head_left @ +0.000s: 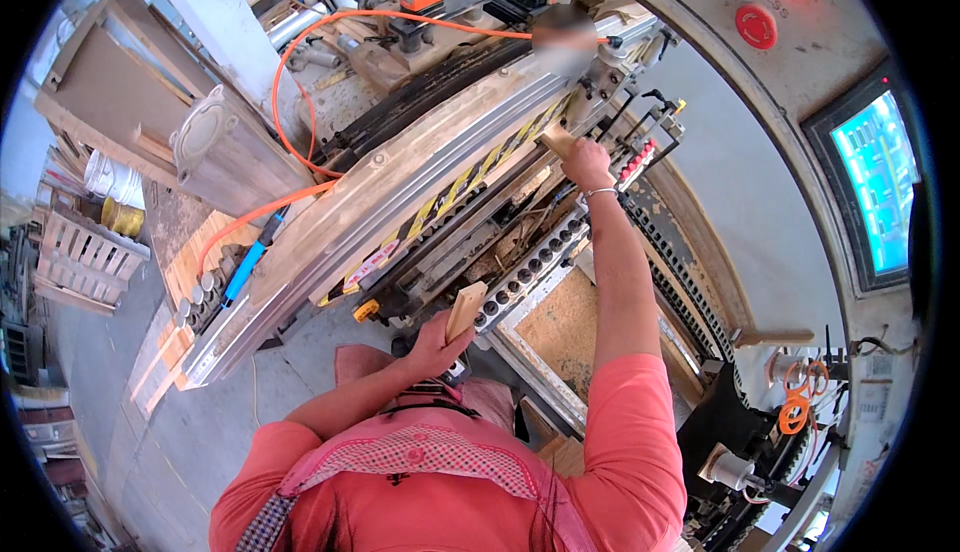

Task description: The person feeds small rectangular wooden blocks into a woodworking machine one by one. They retrieve the processed blocks from the output side and stack them on a nearby table. The person repeats this cycle of feeding and stacking throughout the clip.

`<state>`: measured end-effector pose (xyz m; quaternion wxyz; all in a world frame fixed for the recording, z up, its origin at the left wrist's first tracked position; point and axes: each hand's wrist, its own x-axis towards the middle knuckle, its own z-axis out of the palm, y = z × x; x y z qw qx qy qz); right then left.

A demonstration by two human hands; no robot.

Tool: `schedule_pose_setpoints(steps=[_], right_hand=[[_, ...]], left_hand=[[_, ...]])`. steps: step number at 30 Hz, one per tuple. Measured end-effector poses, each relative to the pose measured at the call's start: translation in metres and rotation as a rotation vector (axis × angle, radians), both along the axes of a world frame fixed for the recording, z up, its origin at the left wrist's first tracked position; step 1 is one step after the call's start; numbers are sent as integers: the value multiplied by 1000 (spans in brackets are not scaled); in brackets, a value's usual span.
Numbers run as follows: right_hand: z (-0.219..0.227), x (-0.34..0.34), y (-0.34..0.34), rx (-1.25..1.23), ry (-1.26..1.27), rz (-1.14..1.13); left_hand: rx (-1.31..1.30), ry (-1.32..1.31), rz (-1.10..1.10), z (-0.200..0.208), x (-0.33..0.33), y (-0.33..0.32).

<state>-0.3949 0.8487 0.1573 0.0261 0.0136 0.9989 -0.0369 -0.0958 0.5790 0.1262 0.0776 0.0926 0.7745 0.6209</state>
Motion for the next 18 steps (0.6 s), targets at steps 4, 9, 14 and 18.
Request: schedule_pose_setpoints(steps=[4, 9, 14, 18], right_hand=[[4, 3, -2, 23, 30, 10], [9, 7, -4, -12, 34, -3], [3, 6, -1, -23, -19, -22], [7, 13, -11, -33, -43, -39]], left_hand=[[33, -32, -7, -2, -1, 0], [26, -48, -4, -7, 0, -2], [66, -105, -12, -9, 1, -2], [105, -103, 8, -15, 2, -2]])
